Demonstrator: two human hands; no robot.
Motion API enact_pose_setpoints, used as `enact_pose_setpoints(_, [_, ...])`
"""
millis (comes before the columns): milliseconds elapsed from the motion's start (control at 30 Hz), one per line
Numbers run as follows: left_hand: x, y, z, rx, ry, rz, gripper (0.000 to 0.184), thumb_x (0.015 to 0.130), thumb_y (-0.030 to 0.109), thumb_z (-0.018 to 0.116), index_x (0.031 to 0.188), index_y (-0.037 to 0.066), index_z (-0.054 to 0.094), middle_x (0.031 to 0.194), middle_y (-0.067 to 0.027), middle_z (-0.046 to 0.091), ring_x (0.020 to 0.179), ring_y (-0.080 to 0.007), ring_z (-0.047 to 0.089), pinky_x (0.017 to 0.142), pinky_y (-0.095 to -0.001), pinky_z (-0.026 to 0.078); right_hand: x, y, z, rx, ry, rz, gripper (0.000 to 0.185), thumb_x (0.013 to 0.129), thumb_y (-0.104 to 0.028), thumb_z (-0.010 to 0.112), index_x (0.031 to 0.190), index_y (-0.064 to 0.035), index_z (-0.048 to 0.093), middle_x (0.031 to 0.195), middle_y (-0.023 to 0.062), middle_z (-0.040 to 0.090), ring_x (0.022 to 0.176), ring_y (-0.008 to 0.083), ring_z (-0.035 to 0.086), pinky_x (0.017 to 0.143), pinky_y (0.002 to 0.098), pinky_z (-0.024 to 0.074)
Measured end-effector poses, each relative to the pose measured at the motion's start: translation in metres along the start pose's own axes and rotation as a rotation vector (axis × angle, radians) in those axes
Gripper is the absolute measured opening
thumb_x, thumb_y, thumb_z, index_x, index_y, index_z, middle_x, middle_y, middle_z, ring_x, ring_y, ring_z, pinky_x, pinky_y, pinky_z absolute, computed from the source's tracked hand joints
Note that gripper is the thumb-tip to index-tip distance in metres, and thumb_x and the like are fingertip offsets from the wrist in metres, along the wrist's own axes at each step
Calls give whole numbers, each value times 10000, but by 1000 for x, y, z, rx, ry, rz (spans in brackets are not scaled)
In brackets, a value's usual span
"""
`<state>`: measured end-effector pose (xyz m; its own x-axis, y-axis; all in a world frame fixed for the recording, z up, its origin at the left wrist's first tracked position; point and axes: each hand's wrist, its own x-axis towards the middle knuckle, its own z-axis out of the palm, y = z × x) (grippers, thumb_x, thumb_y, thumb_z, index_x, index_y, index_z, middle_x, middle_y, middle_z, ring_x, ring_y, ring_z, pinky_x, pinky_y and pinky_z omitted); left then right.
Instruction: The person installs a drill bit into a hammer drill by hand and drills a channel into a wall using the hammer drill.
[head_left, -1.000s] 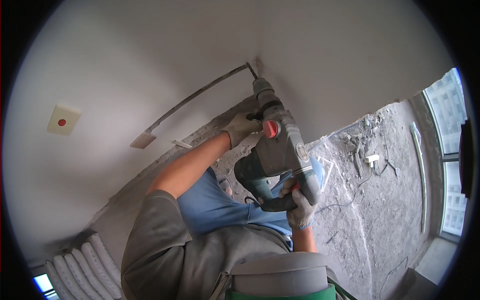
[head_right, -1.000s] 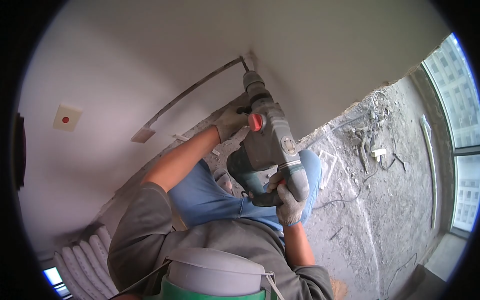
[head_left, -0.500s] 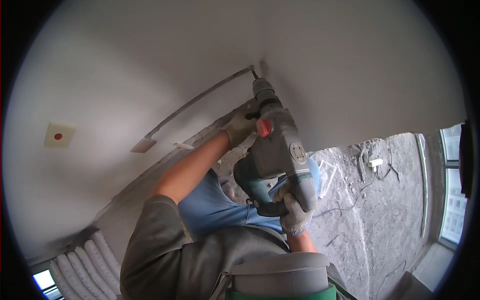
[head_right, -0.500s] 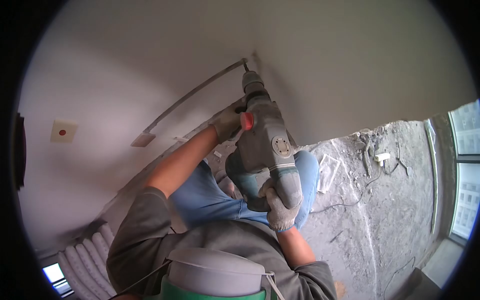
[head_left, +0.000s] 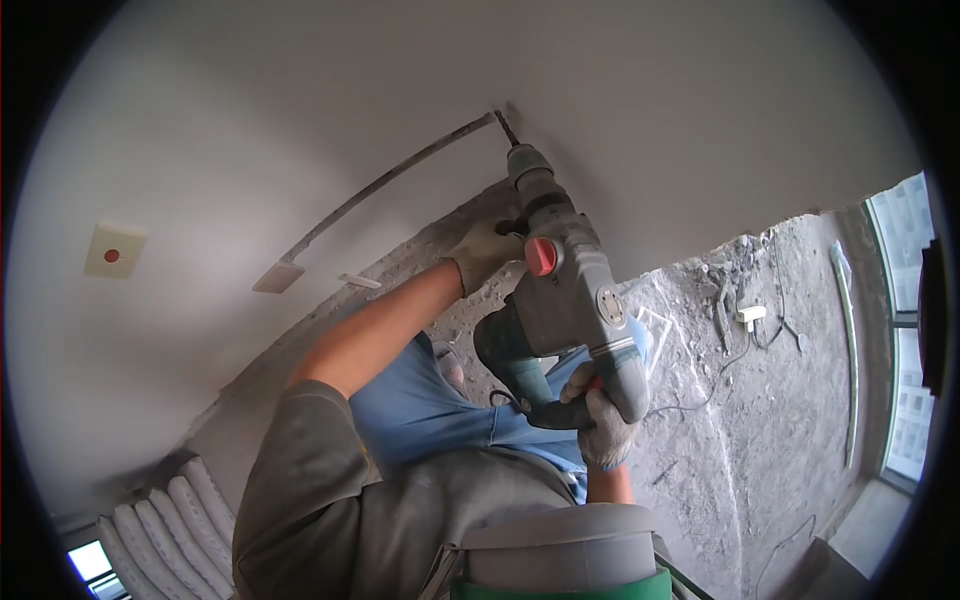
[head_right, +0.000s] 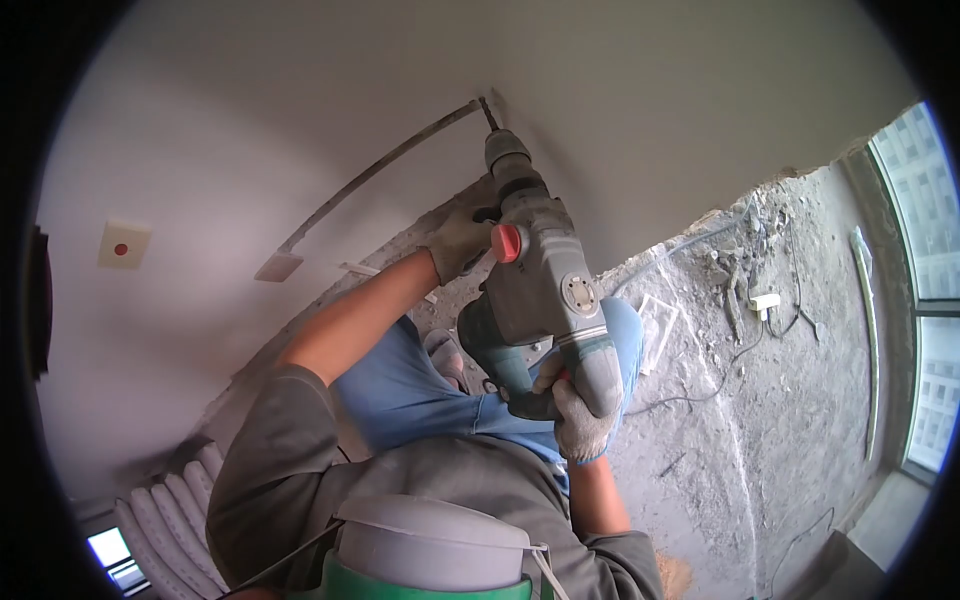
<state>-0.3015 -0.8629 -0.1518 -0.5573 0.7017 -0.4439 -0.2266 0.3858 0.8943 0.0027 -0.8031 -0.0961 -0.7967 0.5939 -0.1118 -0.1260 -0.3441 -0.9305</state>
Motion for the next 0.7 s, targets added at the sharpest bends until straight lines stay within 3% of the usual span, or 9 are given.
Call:
enact_pose_setpoints(100, [9, -9, -4, 57, 0, 11, 449, 776, 288, 748, 1087, -31, 687, 1030, -71, 692, 937, -114, 600, 843, -293, 482, 4, -3, 9, 56, 25, 21, 478, 806, -225, 626, 1187, 56, 567, 877, 121, 619, 756, 209, 602, 687, 342, 512])
enact_pose_setpoints(167, [14, -15, -7, 46, 2, 30, 442, 784, 284, 740, 1093, -28, 688, 1033, -74, 691, 939, -110, 596, 845, -291, 480, 8, -5, 17, 83, 67, -40, 238, 803, -130, 571, 972, 30, 621, 782, 90, 628, 711, 171, 587, 641, 300, 461])
enact_pose_setpoints(300, [12, 7, -11, 29, 70, 136, 456, 811, 277, 717, 1143, -34, 678, 1045, -77, 695, 952, -117, 601, 856, -290, 480, 24, 4, 20, 77, -5, -54, 171, 805, -107, 550, 890, 19, 630, 749, 88, 621, 694, 174, 589, 641, 303, 468])
enact_pose_setpoints(367, [16, 12, -15, 26, 73, 138, 461, 818, 275, 711, 1162, -32, 673, 1056, -79, 696, 962, -120, 605, 862, -294, 481, 31, -9, 36, 122, 68, -32, 139, 806, -104, 556, 843, 10, 627, 736, 76, 622, 677, 172, 587, 641, 303, 474])
enact_pose_setpoints(500, [19, 6, -8, -129, -41, 147, 456, 813, 228, 733, 1196, -9, 659, 1068, -69, 692, 975, -130, 613, 857, -304, 489, 30, -15, 34, -11, 68, -56, 136, 799, -109, 571, 842, 7, 627, 722, 61, 618, 671, 170, 584, 640, 297, 473])
enact_pose_setpoints(567, [18, -6, -1, -229, -84, 167, 442, 810, 207, 741, 1191, 1, 657, 1058, -61, 689, 973, -131, 614, 848, -310, 494, 28, -26, 35, 32, 136, 27, 195, 789, -117, 582, 919, 18, 634, 721, 52, 617, 658, 169, 573, 635, 295, 470])
enact_pose_setpoints(600, [7, -3, 7, -301, -87, 227, 427, 802, 201, 752, 1167, -1, 659, 1031, -55, 682, 952, -126, 607, 822, -306, 492, 35, -23, 24, -6, 16, -48, 325, 773, -107, 562, 1054, 43, 628, 721, 57, 616, 644, 168, 559, 623, 295, 463])
enact_pose_setpoints(667, [7, 25, 7, -357, -87, 339, 413, 794, 194, 762, 1143, -3, 660, 1004, -49, 676, 931, -121, 601, 796, -303, 490, 27, -27, 15, -5, 46, -47, 512, 748, -114, 542, 1218, 88, 578, 782, 105, 601, 686, 197, 588, 624, 321, 495])
enact_pose_setpoints(700, [-6, 28, 9, -194, -46, 137, 388, 835, 221, 720, 1150, 3, 663, 920, -58, 678, 810, -116, 618, 684, -297, 492, 20, -24, 11, 3, 53, -31, 548, 765, -133, 542, 1268, 84, 566, 797, 109, 610, 686, 196, 587, 633, 318, 495])
